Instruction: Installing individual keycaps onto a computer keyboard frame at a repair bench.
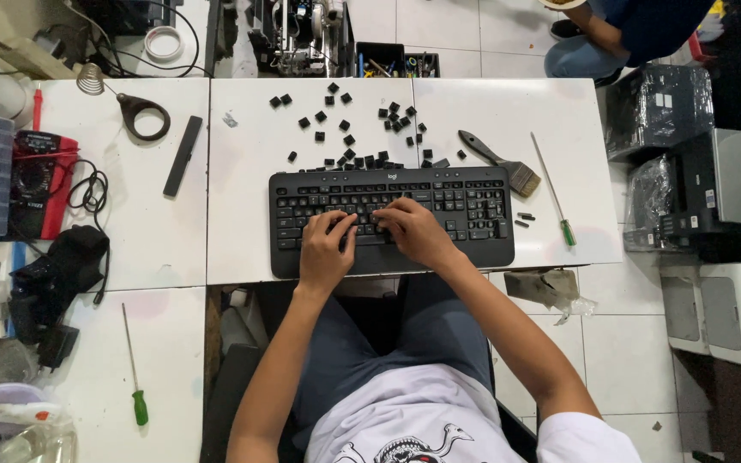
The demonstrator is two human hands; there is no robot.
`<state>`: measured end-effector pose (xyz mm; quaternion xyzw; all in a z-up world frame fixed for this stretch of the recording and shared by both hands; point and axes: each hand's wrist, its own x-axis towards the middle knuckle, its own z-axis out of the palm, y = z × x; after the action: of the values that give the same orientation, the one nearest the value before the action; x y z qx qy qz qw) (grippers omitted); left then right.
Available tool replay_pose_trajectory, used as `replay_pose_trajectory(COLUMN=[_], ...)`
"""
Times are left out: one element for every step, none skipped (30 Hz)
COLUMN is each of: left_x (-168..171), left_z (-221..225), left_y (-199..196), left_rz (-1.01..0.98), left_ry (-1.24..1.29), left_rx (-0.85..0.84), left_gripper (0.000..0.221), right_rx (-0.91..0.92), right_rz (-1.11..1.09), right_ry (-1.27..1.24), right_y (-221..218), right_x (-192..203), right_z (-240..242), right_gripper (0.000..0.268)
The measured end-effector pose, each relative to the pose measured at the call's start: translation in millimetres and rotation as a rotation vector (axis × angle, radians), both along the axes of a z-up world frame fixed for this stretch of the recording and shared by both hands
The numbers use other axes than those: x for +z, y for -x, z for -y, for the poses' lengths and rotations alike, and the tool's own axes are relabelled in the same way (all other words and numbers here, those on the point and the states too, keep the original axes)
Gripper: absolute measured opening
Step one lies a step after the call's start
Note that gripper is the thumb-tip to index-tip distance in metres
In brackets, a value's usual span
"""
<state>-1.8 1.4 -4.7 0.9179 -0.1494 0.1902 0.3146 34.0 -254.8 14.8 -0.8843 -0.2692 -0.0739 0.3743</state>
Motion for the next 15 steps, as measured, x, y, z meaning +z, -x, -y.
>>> replay_pose_trajectory(left_x=[6,12,17,12,7,3,4,7,9,8,6,6,4,2,1], left_z=[2,3,4,6,9,11,13,16,18,19,19,19,20,21,22], left_y=[2,4,7,7,7,7,8,9,9,9,10,10,11,13,14], left_rz=[-0.001,0.036,0.071,0.068,0.096,0.124,0.121,0.142,0.164,0.162,0.163,0.164,0.164,0.161,0.157], left_ry=[0.0,-0.043,-0.086,-0.086,-0.143,-0.201,-0.198,-0.219,-0.239,-0.235,-0.243,-0.251,-0.248,-0.263,-0.279], left_rx=[-0.004,-0.012,-0.02,-0.023,-0.021,-0.019,-0.022,-0.016,-0.011,-0.014,-0.007,0.001,-0.003,0.007,0.017], left_gripper=[0.023,0.028,0.033,0.033,0.042,0.051,0.051,0.045,0.043,0.043,0.048,0.054,0.054,0.052,0.051], right_rx=[-0.004,-0.116,-0.226,-0.229,-0.341,-0.454,-0.457,-0.558,-0.66,-0.664,-0.735,-0.807,-0.81,-0.866,-0.921], right_rz=[-0.001,0.04,0.079,0.075,0.035,-0.005,-0.007,-0.023,-0.037,-0.038,-0.039,-0.041,-0.04,-0.095,-0.151], right_ry=[0.0,-0.026,-0.052,-0.052,-0.099,-0.147,-0.143,-0.157,-0.17,-0.167,-0.133,-0.099,-0.097,-0.064,-0.031], right_y=[4,8,13,19,26,33,35,38,41,45,50,55,58,61,65], right_x=[6,12,18,26,34,42,39,36,33,35,37,40,36,31,27], right_z=[10,20,29,39,50,61,81,101,121,142,163,184,200,216,232], right_gripper=[0.024,0.026,0.028,0.028,0.029,0.031,0.031,0.028,0.025,0.025,0.023,0.021,0.021,0.021,0.021])
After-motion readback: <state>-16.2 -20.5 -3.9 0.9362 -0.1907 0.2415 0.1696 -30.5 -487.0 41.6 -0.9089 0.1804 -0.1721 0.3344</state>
